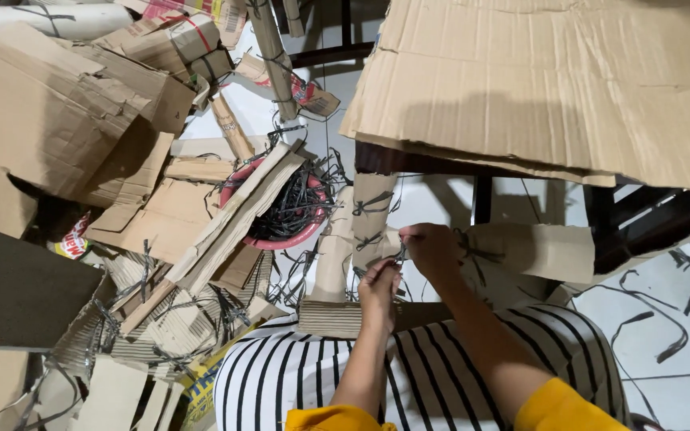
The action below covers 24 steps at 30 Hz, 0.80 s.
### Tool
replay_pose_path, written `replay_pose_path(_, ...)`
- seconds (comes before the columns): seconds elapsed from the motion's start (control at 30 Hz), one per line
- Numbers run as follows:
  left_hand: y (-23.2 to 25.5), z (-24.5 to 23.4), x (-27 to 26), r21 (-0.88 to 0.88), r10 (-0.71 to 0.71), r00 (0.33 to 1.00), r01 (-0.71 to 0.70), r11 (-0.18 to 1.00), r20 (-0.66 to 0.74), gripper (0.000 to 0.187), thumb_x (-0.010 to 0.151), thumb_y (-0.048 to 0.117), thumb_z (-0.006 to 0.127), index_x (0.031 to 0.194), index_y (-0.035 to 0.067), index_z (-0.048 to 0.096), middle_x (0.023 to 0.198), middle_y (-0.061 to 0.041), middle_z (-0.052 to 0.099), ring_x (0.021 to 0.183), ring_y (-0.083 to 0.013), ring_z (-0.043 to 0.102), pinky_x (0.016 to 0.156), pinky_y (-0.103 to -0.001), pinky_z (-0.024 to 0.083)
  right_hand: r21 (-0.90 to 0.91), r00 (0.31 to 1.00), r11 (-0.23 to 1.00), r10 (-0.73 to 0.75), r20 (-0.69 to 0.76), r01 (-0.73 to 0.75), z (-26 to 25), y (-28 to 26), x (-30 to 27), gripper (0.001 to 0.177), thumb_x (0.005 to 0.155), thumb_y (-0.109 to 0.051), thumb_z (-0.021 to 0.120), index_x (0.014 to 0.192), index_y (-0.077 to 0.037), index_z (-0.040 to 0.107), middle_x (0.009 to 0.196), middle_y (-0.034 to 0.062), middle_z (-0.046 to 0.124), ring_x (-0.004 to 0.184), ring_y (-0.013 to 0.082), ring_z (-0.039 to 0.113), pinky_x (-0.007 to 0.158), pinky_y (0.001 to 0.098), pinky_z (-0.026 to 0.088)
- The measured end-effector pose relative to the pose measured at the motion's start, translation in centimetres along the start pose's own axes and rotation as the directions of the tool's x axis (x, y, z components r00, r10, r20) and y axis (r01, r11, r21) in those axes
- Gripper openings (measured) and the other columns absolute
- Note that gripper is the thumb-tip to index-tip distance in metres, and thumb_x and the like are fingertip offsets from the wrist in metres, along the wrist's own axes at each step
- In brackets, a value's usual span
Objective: Wrapping wooden chair legs with protective cardboard and securing the cardboard with twisted wire.
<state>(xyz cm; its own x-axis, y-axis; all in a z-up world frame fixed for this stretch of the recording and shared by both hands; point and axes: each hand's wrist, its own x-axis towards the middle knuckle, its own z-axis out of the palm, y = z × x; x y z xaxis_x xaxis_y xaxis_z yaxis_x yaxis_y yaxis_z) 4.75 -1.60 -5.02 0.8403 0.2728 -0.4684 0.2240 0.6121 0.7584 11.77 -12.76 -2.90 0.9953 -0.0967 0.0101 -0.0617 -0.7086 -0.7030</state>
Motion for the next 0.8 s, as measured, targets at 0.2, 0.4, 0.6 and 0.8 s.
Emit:
replay_pose_path(0.2,1.1,-1.9,0.6,0.064,-0.299,0.945,0.293,0.954,0.130,0.020,0.074,0.016,0.086,0.071,0.008,0.067,0.055,-0.001,0.053,0.049,-0.0088,0.055,0.080,-0.031,0.062,-0.026,0.999,1.000,0.003,0.050,-0.002,0.5,1.2,1.7,0.028,0.080,-0.026,0.065,0.101,-0.025,0.084,0.093,0.0023,0.080,0.094,0.0261,0.075,0.089,0.0379,0.059)
replay_pose_path(0.4,0.6,-2.6,1.5,0.177,-0.176,0.974,0.149,0.973,0.146,0.011,0.082,0.018,0.055,0.072,0.013,0.058,0.068,0.001,0.047,0.069,-0.0102,0.053,0.085,-0.028,0.057,0.496,0.987,0.855,0.112,0.112,-0.153,-0.3,1.2,1.7,0.021,0.091,-0.005,0.064,0.106,-0.005,0.079,0.081,0.0152,0.073,0.066,0.0178,0.070,0.060,0.0308,0.062)
replay_pose_path(0.6,-0.2,-2.9,2.3,0.296,-0.042,0.977,-0.023,0.955,0.211,0.028,0.092,0.013,0.046,0.067,0.012,0.056,0.062,-0.009,0.060,0.057,-0.0121,0.059,0.060,-0.025,0.061,0.423,0.991,0.898,0.081,0.104,-0.118,-1.9,0.8,0.5,0.018,0.094,-0.005,0.064,0.108,-0.004,0.076,0.070,0.0115,0.068,0.058,0.0178,0.067,0.051,0.0311,0.059)
replay_pose_path(0.8,2.5,-1.2,-1.0,0.292,0.227,0.930,-0.312,0.904,0.290,0.029,0.091,0.006,0.046,0.065,0.007,0.058,0.076,-0.010,0.066,0.073,-0.0188,0.057,0.071,-0.027,0.052,0.183,0.994,0.979,0.071,0.086,-0.086,-2.5,1.2,-2.1,0.029,0.091,-0.011,0.073,0.119,-0.008,0.074,0.088,0.0100,0.073,0.063,0.0154,0.070,0.054,0.0285,0.059)
